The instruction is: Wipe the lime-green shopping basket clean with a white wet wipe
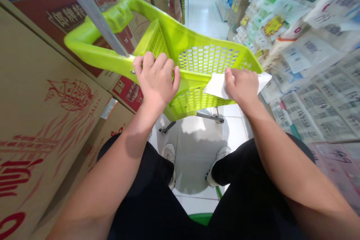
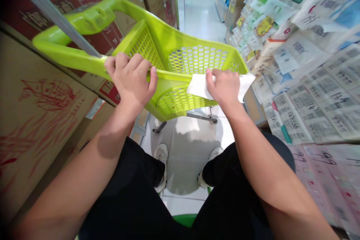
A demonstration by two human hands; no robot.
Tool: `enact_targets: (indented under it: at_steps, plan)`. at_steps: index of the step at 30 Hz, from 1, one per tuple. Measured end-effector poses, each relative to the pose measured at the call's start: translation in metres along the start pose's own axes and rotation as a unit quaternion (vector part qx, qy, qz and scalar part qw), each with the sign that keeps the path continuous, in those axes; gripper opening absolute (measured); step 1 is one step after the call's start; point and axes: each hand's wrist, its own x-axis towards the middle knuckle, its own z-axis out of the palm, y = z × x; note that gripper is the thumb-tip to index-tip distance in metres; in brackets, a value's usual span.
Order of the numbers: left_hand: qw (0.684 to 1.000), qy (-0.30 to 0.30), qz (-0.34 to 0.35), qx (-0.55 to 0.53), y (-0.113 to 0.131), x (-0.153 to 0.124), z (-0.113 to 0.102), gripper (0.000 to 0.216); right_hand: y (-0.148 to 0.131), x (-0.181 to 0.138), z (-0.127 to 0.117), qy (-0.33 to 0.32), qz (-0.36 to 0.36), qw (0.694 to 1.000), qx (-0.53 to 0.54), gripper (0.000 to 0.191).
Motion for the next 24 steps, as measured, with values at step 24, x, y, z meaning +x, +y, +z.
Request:
enact_targets:
  at_steps: [24]
  plan:
    - [1.0, 0.003, -0.011, -0.019, 0.004, -0.007, -0.002, 0.029, 0.001, 0.002, -0.007, -0.046, 0.024, 0.999, -0.016, 0.074]
